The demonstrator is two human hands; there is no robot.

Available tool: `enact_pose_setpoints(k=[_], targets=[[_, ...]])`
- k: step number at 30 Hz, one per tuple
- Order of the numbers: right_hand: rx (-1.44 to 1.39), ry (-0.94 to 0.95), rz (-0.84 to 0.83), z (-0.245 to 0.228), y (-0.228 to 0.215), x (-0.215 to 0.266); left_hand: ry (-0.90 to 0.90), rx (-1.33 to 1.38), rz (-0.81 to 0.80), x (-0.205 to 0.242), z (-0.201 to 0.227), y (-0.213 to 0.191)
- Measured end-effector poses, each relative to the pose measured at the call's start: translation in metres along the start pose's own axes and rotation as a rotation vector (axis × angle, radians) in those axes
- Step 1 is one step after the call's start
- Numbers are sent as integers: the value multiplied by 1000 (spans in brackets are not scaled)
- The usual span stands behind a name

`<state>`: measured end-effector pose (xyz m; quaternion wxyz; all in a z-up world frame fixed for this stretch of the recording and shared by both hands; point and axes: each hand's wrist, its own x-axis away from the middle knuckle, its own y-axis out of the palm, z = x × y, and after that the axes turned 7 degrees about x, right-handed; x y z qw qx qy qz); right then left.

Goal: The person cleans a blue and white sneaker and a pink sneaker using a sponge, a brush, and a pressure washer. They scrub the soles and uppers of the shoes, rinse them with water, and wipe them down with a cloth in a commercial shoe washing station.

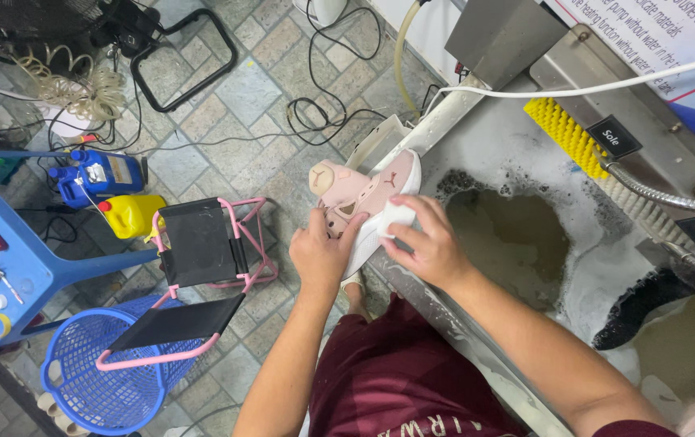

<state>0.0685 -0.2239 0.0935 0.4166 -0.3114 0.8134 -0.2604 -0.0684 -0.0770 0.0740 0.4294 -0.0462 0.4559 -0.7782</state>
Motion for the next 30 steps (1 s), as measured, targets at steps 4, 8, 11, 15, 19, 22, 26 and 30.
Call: enact_pose_setpoints(k=[4, 8, 11, 15, 19, 22, 26, 30], targets=[[-59, 133, 12, 23, 1, -2, 33, 3, 35, 4, 0, 0], [-179, 308, 95, 64, 14, -25, 10, 14, 15, 3, -1, 1], [-377, 507, 24, 69, 17, -36, -21, 25, 21, 5, -2, 0], [-89, 279, 121, 40, 5, -14, -7, 29, 17, 8, -2, -3], [24, 117, 96, 16, -7, 7, 34, 16, 11, 9, 3, -1], [-7, -125, -58, 3, -14, 24, 1, 26, -19, 4, 0, 0], [-20, -99, -16, 27, 2, 20, 17, 82, -8, 3, 0, -3], [-186, 248, 58, 70, 21, 11, 43, 81, 11, 4, 2, -1]])
